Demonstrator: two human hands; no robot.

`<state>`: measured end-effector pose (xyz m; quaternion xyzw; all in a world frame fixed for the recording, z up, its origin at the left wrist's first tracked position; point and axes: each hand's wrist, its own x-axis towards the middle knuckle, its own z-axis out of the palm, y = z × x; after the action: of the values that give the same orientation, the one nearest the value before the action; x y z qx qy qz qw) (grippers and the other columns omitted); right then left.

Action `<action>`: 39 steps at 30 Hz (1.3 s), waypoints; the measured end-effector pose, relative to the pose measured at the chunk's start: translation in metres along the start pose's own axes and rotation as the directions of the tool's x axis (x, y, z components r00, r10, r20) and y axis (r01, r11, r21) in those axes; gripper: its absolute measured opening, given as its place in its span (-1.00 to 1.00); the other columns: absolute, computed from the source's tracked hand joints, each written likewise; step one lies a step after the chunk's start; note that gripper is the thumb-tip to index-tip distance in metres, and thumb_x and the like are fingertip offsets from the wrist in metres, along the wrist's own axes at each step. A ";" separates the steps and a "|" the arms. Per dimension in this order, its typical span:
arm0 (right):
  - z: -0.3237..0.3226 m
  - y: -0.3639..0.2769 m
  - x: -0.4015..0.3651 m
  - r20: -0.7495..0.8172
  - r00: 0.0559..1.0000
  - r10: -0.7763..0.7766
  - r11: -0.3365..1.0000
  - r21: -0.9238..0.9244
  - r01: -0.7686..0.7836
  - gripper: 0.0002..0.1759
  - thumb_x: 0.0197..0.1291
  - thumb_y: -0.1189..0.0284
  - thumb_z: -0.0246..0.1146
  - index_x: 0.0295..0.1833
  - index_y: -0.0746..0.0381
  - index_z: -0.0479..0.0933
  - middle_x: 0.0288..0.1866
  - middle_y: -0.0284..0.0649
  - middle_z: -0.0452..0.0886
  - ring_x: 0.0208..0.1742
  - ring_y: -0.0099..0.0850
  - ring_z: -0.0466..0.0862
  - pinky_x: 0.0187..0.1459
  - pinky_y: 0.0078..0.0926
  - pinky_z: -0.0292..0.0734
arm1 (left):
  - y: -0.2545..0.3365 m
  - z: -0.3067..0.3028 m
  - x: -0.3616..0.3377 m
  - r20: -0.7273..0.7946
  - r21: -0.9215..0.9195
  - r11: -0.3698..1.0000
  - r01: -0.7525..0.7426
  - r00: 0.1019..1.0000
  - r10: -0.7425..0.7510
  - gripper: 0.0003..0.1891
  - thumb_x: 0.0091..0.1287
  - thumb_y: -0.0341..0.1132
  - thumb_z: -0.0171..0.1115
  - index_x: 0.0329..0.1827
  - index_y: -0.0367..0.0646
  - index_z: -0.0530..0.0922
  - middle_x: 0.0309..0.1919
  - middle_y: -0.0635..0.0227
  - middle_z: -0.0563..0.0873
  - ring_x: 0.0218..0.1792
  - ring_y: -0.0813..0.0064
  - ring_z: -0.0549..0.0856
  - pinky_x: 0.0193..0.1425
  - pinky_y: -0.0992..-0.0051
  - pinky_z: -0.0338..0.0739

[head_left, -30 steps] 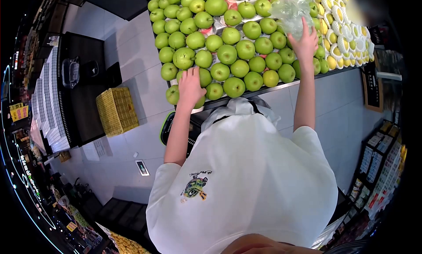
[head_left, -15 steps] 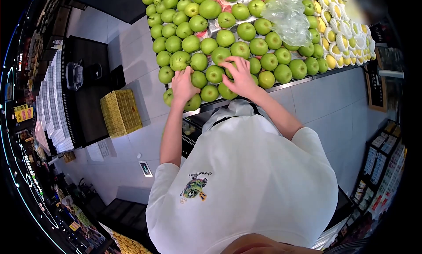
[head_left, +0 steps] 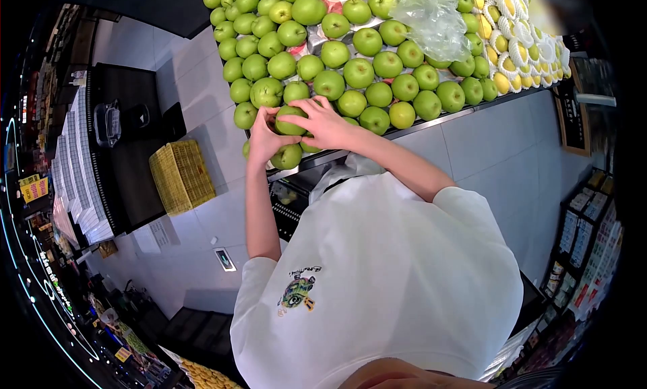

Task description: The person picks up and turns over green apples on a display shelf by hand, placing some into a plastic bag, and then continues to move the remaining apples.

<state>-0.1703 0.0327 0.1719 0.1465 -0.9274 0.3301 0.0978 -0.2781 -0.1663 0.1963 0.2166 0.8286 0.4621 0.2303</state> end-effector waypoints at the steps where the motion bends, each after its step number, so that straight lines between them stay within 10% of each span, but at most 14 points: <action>1: 0.003 0.000 0.001 0.001 1.000 0.022 0.999 0.027 -0.022 -0.04 0.12 0.36 0.61 0.66 -0.16 0.40 0.61 -0.07 0.36 0.61 -0.03 0.40 0.58 0.20 0.24 | 0.001 0.001 -0.001 0.038 -0.014 0.999 -0.035 0.999 0.035 -0.04 -0.25 -0.42 0.92 0.29 -0.19 0.49 0.03 0.31 0.74 0.02 0.45 0.71 0.13 0.40 0.61; 8: 0.009 0.005 0.004 -0.126 0.992 0.025 0.979 0.202 0.001 -0.04 0.05 0.37 0.65 0.57 0.08 0.37 0.49 0.01 0.46 0.52 0.06 0.48 0.53 0.09 0.36 | 0.004 -0.006 -0.006 0.109 -0.111 0.994 -0.012 0.994 0.024 -0.02 -0.14 -0.28 0.93 0.40 -0.11 0.50 0.14 0.28 0.75 0.20 0.36 0.68 0.31 0.33 0.56; 15: 0.002 0.003 0.008 -0.101 0.971 0.218 0.889 0.430 -0.156 -0.07 -0.03 0.40 0.68 0.48 0.15 0.39 0.41 0.01 0.52 0.44 0.13 0.52 0.54 0.04 0.38 | -0.016 -0.010 -0.021 -0.086 0.356 0.918 -0.174 0.972 0.217 -0.47 0.19 -0.42 0.64 0.26 -0.07 0.71 0.30 0.33 0.75 0.35 0.07 0.60 0.51 0.15 0.51; 27: 0.006 -0.024 0.036 0.023 0.983 0.183 0.983 0.029 -0.183 -0.08 -0.10 0.40 0.69 0.47 0.15 0.53 0.35 -0.08 0.53 0.37 0.02 0.51 0.43 -0.05 0.39 | -0.009 -0.016 -0.016 -0.093 0.649 0.743 -0.163 0.953 0.290 -0.59 0.21 -0.46 0.50 0.16 -0.01 0.76 -0.01 0.38 0.73 0.14 0.18 0.66 0.20 0.16 0.54; 39: 0.008 -0.044 0.050 0.116 0.933 0.340 0.926 -0.218 -0.310 -0.02 -0.12 0.37 0.70 0.51 0.20 0.51 0.32 -0.03 0.56 0.31 0.08 0.56 0.35 0.01 0.45 | -0.010 -0.038 -0.017 -0.029 0.548 0.810 -0.208 0.963 0.267 -0.59 0.19 -0.45 0.54 0.13 0.02 0.76 0.02 0.39 0.74 0.12 0.14 0.65 0.24 0.17 0.60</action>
<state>-0.2029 -0.0156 0.2056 0.0049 -0.9714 0.2369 -0.0151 -0.2880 -0.2058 0.2082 0.3501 0.9022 0.2455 0.0567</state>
